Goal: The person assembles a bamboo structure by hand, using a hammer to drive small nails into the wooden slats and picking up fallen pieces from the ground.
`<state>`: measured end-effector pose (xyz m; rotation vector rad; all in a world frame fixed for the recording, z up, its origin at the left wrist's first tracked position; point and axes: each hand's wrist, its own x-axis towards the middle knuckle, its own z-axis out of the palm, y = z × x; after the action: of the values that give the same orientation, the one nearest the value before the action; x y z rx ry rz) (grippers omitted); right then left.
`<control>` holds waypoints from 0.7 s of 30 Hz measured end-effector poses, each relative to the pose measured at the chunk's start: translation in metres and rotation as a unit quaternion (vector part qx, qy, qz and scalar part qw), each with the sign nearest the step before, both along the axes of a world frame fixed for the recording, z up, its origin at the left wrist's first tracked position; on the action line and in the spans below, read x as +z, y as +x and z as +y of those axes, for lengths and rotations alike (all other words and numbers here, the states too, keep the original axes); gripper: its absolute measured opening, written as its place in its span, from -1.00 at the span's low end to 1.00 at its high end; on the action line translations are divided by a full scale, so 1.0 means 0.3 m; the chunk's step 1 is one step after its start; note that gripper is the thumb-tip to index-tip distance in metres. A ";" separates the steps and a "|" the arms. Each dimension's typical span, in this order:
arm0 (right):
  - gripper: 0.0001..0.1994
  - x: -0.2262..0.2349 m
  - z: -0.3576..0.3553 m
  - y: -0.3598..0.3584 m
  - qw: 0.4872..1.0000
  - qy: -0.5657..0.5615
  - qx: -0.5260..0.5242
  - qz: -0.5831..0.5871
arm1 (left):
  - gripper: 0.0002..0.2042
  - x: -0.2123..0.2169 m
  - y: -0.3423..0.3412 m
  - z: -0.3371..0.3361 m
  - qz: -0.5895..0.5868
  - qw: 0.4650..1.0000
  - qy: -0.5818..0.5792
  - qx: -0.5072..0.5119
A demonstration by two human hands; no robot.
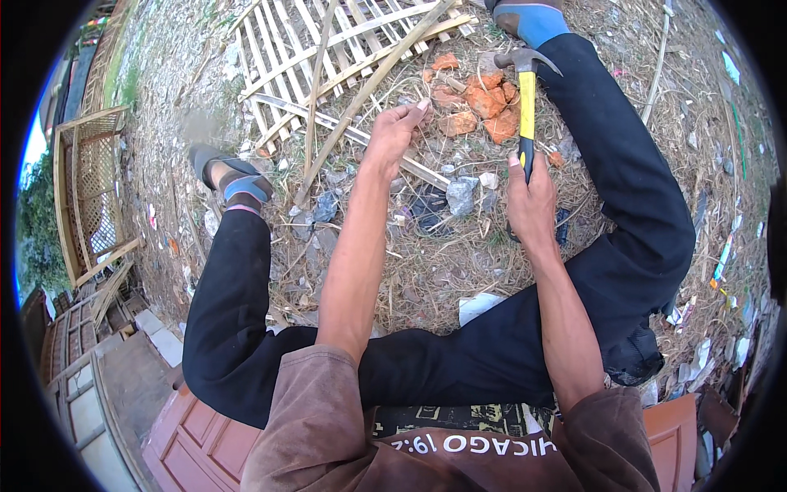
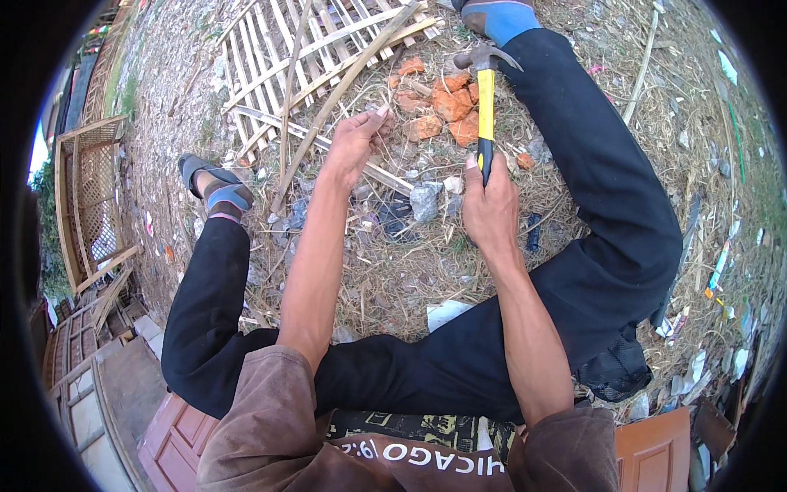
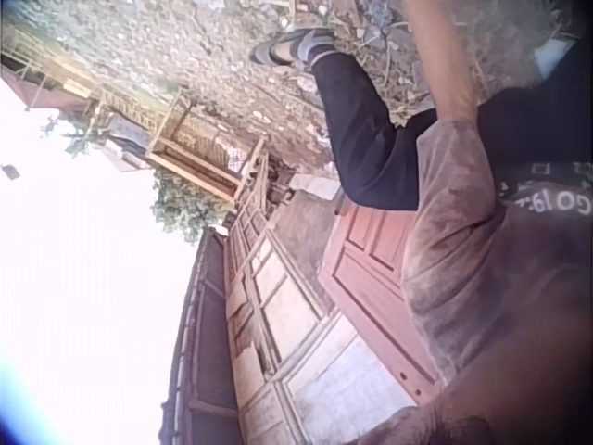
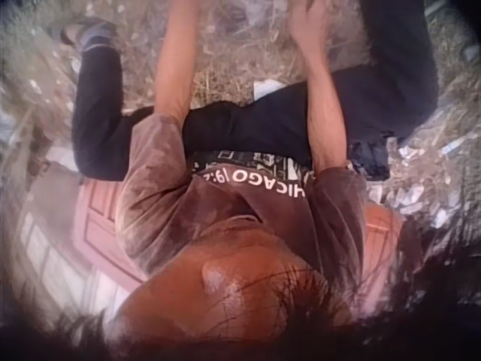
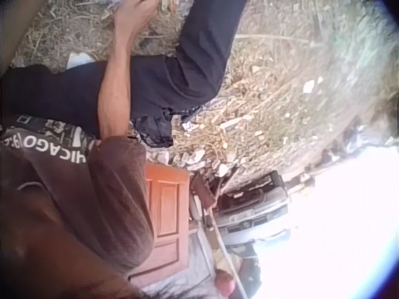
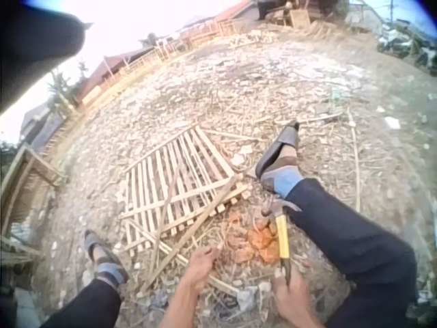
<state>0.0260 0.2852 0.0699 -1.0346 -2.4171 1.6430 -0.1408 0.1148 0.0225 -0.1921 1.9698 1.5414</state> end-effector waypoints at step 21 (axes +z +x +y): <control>-0.73 -0.066 -0.023 0.013 0.994 -0.111 0.000 0.012 | -0.79 0.158 0.022 0.011 0.094 0.994 0.058 0.008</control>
<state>0.0300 0.2782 0.0502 -1.0354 -2.2582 1.9471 -0.1343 0.1180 0.0700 -0.0163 2.0167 1.7333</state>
